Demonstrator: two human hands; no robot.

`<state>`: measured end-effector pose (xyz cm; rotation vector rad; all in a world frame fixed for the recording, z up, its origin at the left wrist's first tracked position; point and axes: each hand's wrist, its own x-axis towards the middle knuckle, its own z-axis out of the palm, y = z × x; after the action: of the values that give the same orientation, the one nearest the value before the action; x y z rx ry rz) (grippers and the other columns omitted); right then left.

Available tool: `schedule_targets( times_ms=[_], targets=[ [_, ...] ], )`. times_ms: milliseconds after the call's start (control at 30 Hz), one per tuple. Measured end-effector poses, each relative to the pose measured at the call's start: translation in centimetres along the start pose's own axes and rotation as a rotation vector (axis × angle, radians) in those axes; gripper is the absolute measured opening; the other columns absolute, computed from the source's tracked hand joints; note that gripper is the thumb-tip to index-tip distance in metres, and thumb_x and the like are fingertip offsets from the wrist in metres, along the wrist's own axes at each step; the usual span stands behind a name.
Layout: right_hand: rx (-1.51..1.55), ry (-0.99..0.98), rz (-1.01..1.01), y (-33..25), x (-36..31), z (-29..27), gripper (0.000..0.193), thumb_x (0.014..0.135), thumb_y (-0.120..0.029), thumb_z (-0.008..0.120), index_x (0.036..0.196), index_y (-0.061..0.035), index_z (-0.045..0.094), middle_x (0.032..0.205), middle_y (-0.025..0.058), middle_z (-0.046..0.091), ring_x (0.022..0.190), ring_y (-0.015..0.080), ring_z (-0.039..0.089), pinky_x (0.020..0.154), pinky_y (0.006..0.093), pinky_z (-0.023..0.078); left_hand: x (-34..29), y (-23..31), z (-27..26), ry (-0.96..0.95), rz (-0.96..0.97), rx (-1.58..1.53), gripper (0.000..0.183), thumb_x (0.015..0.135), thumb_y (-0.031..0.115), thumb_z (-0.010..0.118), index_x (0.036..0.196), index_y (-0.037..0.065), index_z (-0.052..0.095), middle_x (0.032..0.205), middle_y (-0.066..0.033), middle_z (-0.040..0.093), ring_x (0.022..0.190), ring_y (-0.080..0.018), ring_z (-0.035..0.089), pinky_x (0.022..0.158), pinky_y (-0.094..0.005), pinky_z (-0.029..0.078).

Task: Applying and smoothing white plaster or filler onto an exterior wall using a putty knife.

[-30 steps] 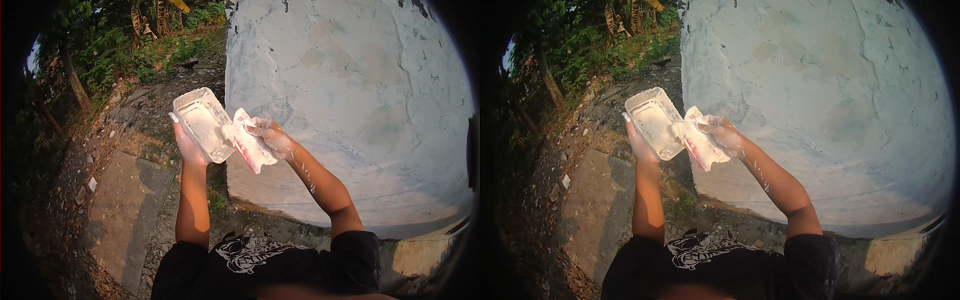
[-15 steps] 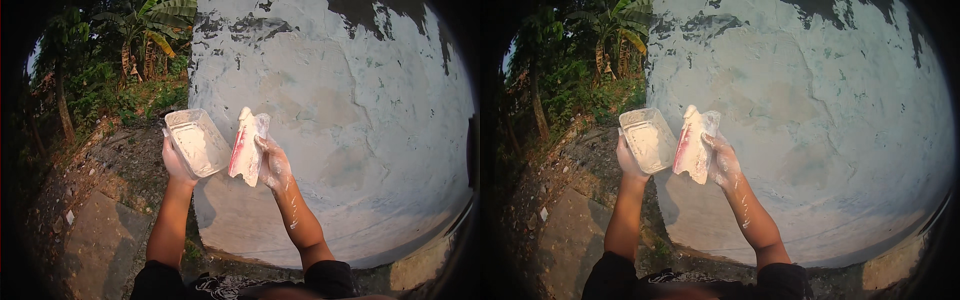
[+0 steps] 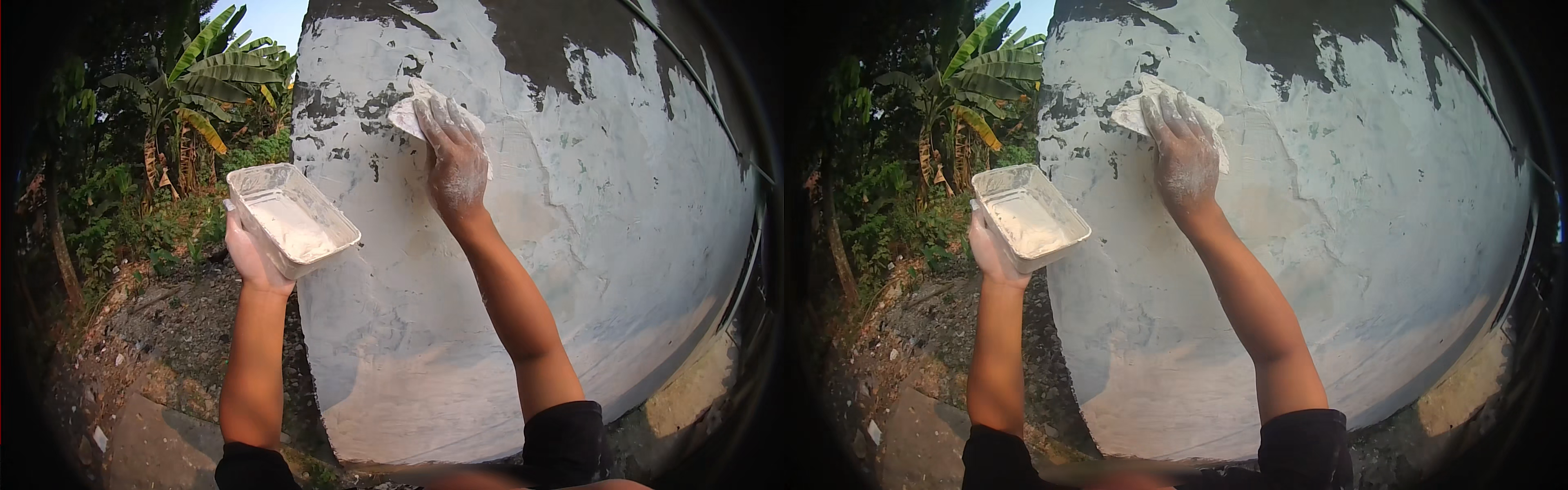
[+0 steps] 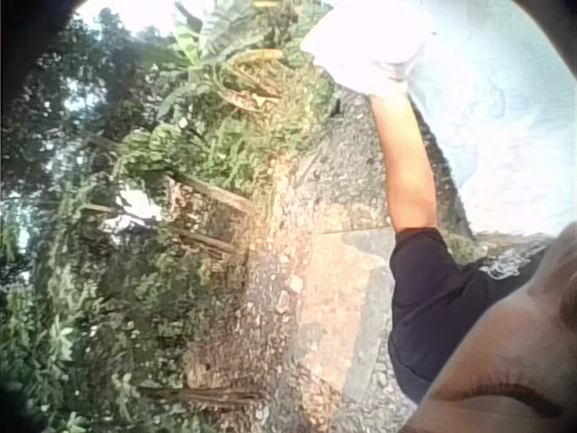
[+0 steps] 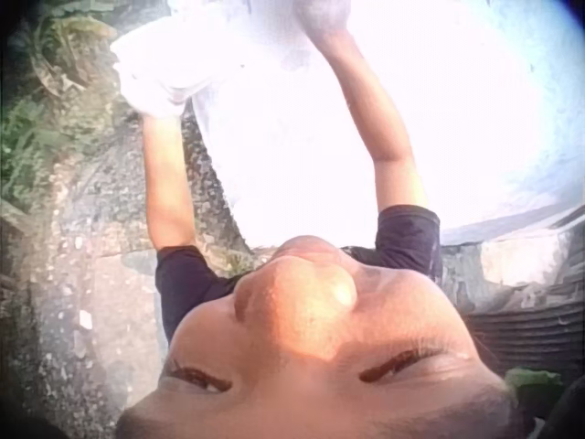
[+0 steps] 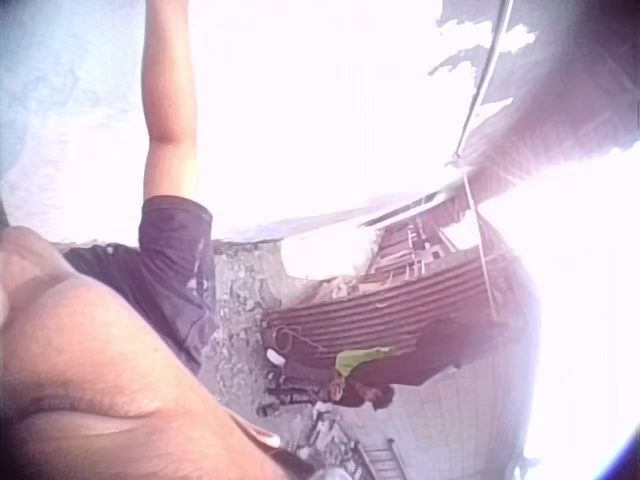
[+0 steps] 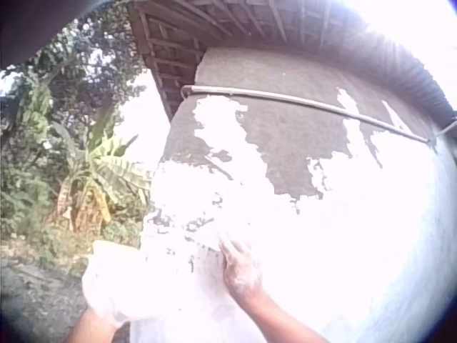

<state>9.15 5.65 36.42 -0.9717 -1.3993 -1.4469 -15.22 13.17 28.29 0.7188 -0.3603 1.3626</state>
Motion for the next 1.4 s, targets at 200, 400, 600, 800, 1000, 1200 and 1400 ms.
schedule_targets(
  times_ms=[200,400,600,800,1000,1200,1400],
  targets=[
    [-0.054,-0.253,0.003,-6.2,-6.3,7.4,0.056,0.085,-0.003,0.056,0.141,-0.007,0.053,0.144,0.0204,0.051,0.133,0.0378,0.05,0.114,0.0474,0.036,2.7,4.3,-3.0,0.003,0.056,0.03,0.05,0.103,0.038,0.031,0.136,0.005,0.049,0.134,-0.0156,0.055,0.121,-0.0341,0.055,0.105,-0.0488,0.045],
    [-0.082,-0.449,0.06,-10.1,-3.2,3.0,0.046,0.086,-0.01,0.06,0.132,-0.0125,0.06,0.108,0.0153,0.071,0.086,0.0358,0.071,0.07,0.0474,0.057,2.7,9.1,-7.1,0.018,0.023,0.036,0.052,0.104,0.043,0.03,0.136,0.007,0.05,0.136,-0.0143,0.055,0.124,-0.0346,0.054,0.106,-0.0519,0.043],
    [-0.254,-0.046,0.179,-3.3,4.6,2.0,0.034,0.094,-0.012,0.057,0.127,-0.0147,0.065,0.108,0.0109,0.072,0.082,0.0354,0.069,0.067,0.0448,0.055,3.5,9.9,-9.2,0.051,0.001,0.012,0.05,0.103,0.041,0.034,0.136,0.007,0.05,0.136,-0.0127,0.056,0.123,-0.0344,0.054,0.106,-0.0515,0.043],
    [-0.253,-0.196,-0.118,-8.9,-1.6,6.5,0.049,0.083,-0.008,0.06,0.131,-0.0111,0.059,0.125,0.0149,0.067,0.093,0.031,0.071,0.082,0.0404,0.055,2.9,10.0,-10.3,0.077,-0.03,-0.049,0.054,0.105,0.045,0.031,0.14,0.007,0.048,0.14,-0.0145,0.053,0.126,-0.0366,0.053,0.107,-0.0531,0.043],
    [-0.118,-0.477,-0.023,-12.3,1.1,2.8,0.042,0.084,-0.007,0.06,0.125,-0.0109,0.064,0.119,0.0092,0.069,0.094,0.0303,0.07,0.069,0.0422,0.058,2.9,9.6,-11.1,0.096,-0.023,-0.04,0.052,0.104,0.044,0.033,0.138,0.008,0.05,0.137,-0.0129,0.055,0.124,-0.0353,0.054,0.106,-0.0525,0.043],
    [-0.26,-0.065,0.087,-4.2,-0.5,5.2,0.051,0.087,-0.005,0.059,0.137,-0.0096,0.056,0.138,0.0158,0.058,0.118,0.0356,0.061,0.096,0.0458,0.051,2.6,8.8,-10.4,0.042,-0.052,-0.086,0.054,0.105,0.045,0.033,0.14,0.007,0.048,0.14,-0.0141,0.054,0.125,-0.0363,0.053,0.107,-0.0533,0.042],
    [-0.115,-0.353,-0.037,-9.4,-7.6,5.6,0.059,0.084,-0.002,0.058,0.142,-0.0077,0.051,0.146,0.0175,0.051,0.127,0.0348,0.056,0.105,0.045,0.046,2.4,9.0,-10.3,0.053,-0.044,-0.013,0.054,0.104,0.047,0.033,0.138,0.008,0.05,0.137,-0.0127,0.055,0.124,-0.0348,0.054,0.105,-0.0524,0.044]
  ],
)
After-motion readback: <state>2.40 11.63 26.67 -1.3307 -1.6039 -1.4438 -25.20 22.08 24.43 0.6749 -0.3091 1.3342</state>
